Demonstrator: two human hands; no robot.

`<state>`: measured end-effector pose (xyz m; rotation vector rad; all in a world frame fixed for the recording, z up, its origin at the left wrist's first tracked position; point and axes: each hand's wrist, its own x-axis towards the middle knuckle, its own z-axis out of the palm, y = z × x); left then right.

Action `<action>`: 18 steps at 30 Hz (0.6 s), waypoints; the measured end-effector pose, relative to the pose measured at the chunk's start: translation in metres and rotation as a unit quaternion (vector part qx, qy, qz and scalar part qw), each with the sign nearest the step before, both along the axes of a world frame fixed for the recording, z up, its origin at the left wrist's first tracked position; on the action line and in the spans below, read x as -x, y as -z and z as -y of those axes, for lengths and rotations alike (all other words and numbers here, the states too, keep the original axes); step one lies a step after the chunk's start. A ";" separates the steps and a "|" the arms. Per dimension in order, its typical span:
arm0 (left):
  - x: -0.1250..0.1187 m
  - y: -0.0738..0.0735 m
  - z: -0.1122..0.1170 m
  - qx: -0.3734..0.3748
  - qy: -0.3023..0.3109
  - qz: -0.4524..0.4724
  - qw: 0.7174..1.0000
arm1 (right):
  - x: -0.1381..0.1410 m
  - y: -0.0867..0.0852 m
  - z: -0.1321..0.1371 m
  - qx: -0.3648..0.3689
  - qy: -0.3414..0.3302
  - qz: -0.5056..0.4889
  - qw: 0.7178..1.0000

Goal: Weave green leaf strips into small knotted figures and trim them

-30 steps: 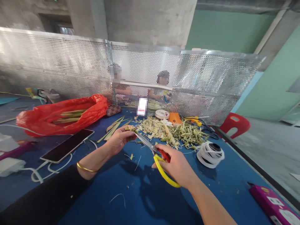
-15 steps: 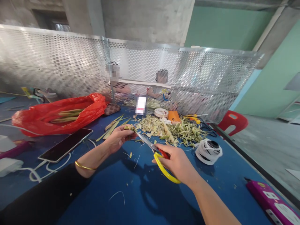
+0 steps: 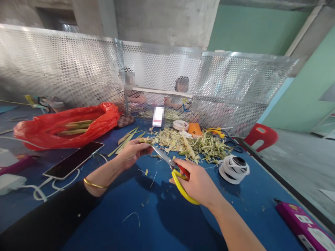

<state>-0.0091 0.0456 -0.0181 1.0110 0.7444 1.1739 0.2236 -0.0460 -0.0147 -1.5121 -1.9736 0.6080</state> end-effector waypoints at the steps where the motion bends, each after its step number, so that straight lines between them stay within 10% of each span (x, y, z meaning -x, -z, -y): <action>1: 0.000 0.000 0.000 0.001 -0.001 0.000 1.000 | -0.001 0.000 0.000 -0.006 -0.001 0.009 1.000; 18: -0.001 0.002 0.000 0.007 -0.003 -0.006 1.000 | -0.002 -0.001 -0.001 -0.017 0.002 0.027 0.999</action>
